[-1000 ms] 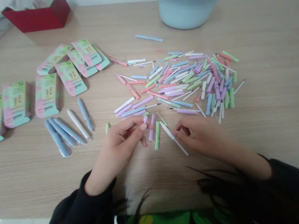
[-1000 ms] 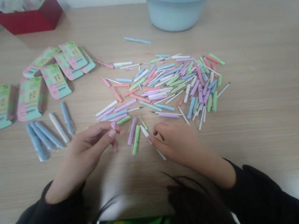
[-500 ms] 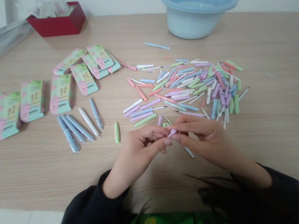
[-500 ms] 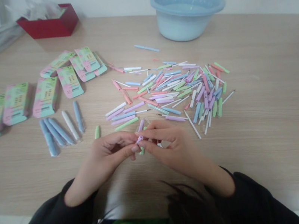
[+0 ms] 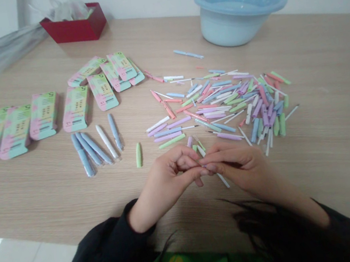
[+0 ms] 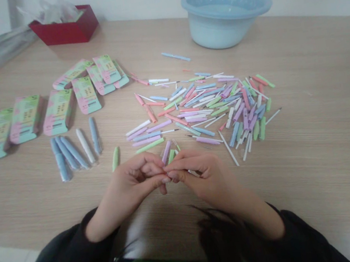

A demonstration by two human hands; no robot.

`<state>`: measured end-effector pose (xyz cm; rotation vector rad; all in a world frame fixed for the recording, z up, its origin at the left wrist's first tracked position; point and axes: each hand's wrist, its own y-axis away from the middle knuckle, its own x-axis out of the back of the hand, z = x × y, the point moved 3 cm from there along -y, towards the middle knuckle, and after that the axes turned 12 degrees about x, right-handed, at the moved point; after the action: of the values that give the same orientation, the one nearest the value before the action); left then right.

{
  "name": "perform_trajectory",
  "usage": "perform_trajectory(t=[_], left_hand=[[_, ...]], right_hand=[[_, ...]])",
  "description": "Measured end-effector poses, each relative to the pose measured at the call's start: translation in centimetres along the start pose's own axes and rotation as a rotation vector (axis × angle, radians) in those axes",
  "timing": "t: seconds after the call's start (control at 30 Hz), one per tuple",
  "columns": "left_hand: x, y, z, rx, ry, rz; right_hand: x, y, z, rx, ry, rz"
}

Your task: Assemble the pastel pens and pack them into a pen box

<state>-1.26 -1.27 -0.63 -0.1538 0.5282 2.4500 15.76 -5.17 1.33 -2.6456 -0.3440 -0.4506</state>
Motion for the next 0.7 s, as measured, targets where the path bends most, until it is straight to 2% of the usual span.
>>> perform_trajectory(t=[0.13, 0.23, 0.3, 0.4, 0.43, 0.5, 0.6, 0.7], left_hand=[[-0.6, 0.0, -0.2, -0.016, -0.007, -0.021], [-0.4, 0.1, 0.5, -0.1, -0.172, -0.009], [0.9, -0.1, 1.6, -0.207, -0.395, 0.089], [4.5, -1.2, 3.1, -0.305, -0.927, 0.439], [5.7, -1.8, 3.3, -0.31, -1.097, 0.503], [7.4, -3.2, 3.0, -0.254, -1.438, 0.497], [8.3, -4.4, 2.2, -0.236, -1.559, 0.519], [7.4, -4.6, 1.5, -0.263, -1.648, 0.531]], right_hand=[[-0.2, 0.3, -0.2, -0.096, 0.027, -0.081], [-0.4, 0.3, -0.4, -0.102, 0.019, -0.051], [-0.1, 0.5, -0.2, -0.116, 0.036, 0.0], [0.4, 0.9, 0.5, -0.17, 0.029, 0.052], [0.6, 1.0, 0.7, -0.181, 0.027, 0.065], [1.0, 1.3, 1.0, -0.185, 0.054, 0.085], [1.5, 1.5, 0.9, -0.161, 0.175, 0.094], [2.0, 1.4, 0.7, -0.143, 0.268, 0.126]])
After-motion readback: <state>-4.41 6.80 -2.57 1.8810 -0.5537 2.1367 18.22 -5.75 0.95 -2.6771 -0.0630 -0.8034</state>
